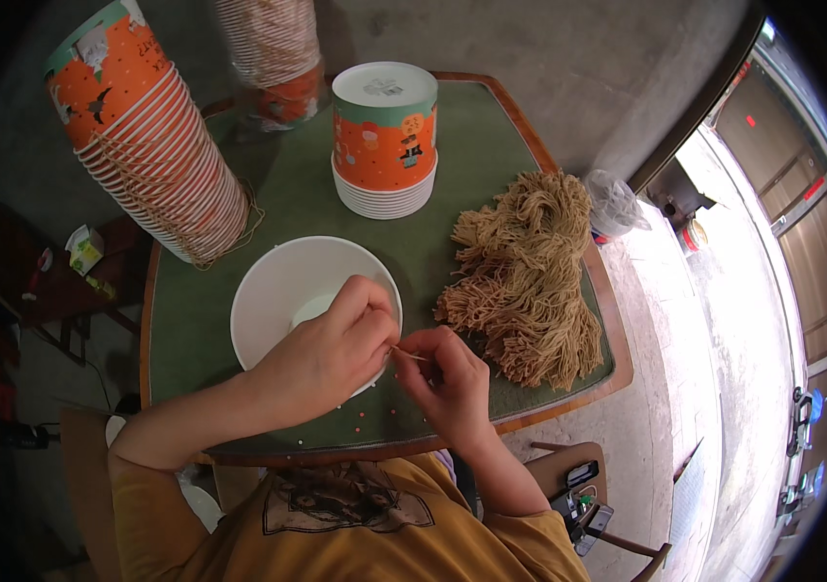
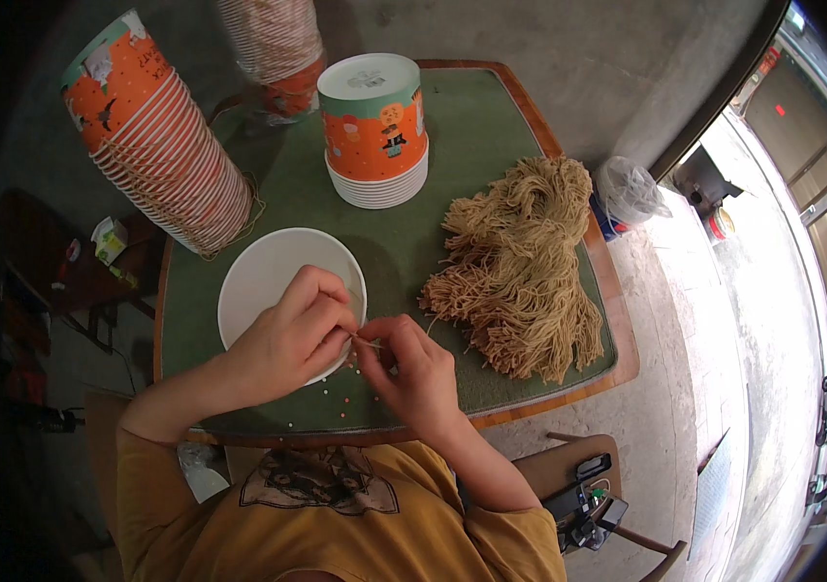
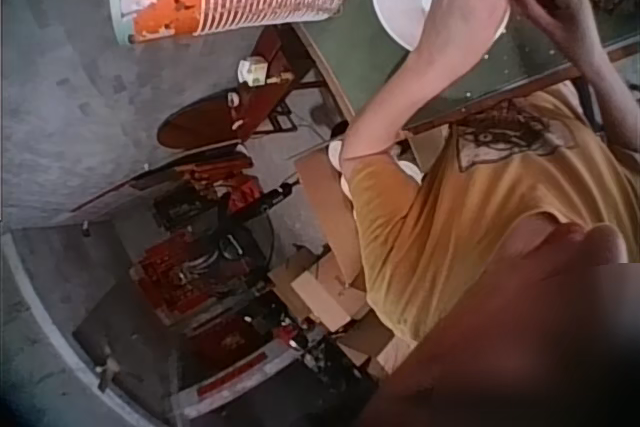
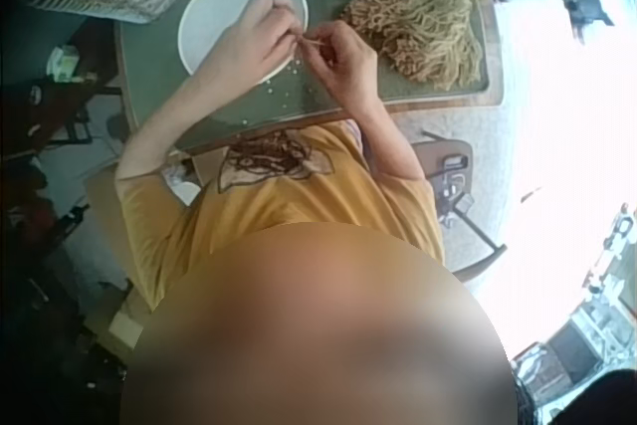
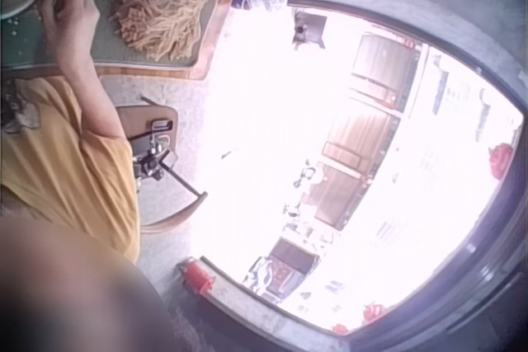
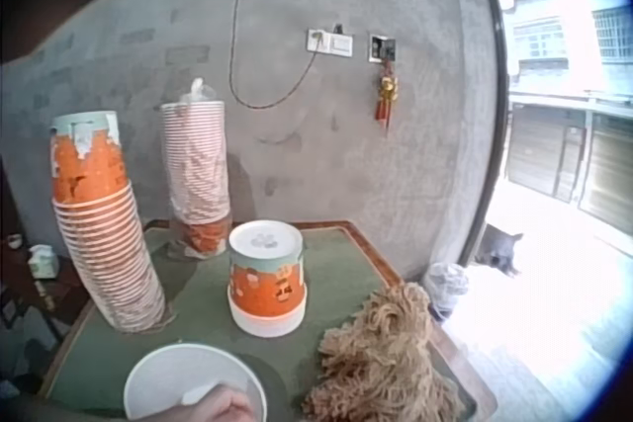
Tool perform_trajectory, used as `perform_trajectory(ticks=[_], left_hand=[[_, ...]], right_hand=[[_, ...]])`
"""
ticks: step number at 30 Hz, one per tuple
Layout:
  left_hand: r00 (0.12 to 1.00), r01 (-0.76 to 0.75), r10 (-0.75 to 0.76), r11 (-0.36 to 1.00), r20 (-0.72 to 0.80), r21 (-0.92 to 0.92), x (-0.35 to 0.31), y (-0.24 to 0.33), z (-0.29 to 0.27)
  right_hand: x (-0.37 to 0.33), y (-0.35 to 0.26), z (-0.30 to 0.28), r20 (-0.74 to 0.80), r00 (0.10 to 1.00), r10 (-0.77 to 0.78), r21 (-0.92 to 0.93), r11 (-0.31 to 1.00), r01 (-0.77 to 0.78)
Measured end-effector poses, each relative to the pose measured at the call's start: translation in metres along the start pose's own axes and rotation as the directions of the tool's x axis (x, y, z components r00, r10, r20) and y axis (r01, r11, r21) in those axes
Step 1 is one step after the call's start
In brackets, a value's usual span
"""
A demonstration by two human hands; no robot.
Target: Attaching decorative strings and beads to festive paper cups.
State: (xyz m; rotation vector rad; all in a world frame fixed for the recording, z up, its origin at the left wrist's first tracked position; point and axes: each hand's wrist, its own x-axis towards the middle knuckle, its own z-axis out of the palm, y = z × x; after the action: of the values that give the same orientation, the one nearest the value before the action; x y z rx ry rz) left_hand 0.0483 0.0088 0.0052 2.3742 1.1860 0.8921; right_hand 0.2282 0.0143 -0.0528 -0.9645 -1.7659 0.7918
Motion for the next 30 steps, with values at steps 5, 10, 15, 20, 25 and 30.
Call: perform_trajectory(ticks=[5, 10, 15, 20, 25, 30], left_hand=[[0.997, -0.032, 0.043, 0.988, -0.067, 0.151, -0.006, -0.002, 0.005], [0.991, 0.101, -0.107, 0.992, -0.075, -0.077, -0.013, -0.002, 0.007], [0.974, 0.203, -0.221, 0.950, -0.051, -0.238, -0.014, -0.001, 0.007], [0.973, 0.205, -0.228, 0.918, -0.029, -0.339, -0.014, -0.004, 0.008], [0.949, 0.285, -0.313, 0.790, 0.043, -0.544, -0.014, -0.008, 0.010], [0.917, 0.366, -0.373, 0.649, 0.141, -0.667, -0.010, -0.010, 0.008]], right_hand=[[0.000, -0.001, 0.002, -0.020, 0.995, -0.102, -0.098, 0.990, 0.100], [-0.002, 0.002, 0.005, -0.005, 0.972, -0.235, -0.179, 0.956, 0.231], [-0.002, 0.001, 0.006, -0.007, 0.960, -0.280, -0.206, 0.940, 0.273], [-0.003, -0.002, 0.004, 0.005, 0.968, -0.252, -0.192, 0.949, 0.249], [-0.005, 0.000, 0.008, 0.026, 0.993, 0.112, 0.246, 0.962, -0.115], [-0.002, 0.000, 0.008, 0.141, 0.942, 0.304, 0.537, 0.776, -0.331]])
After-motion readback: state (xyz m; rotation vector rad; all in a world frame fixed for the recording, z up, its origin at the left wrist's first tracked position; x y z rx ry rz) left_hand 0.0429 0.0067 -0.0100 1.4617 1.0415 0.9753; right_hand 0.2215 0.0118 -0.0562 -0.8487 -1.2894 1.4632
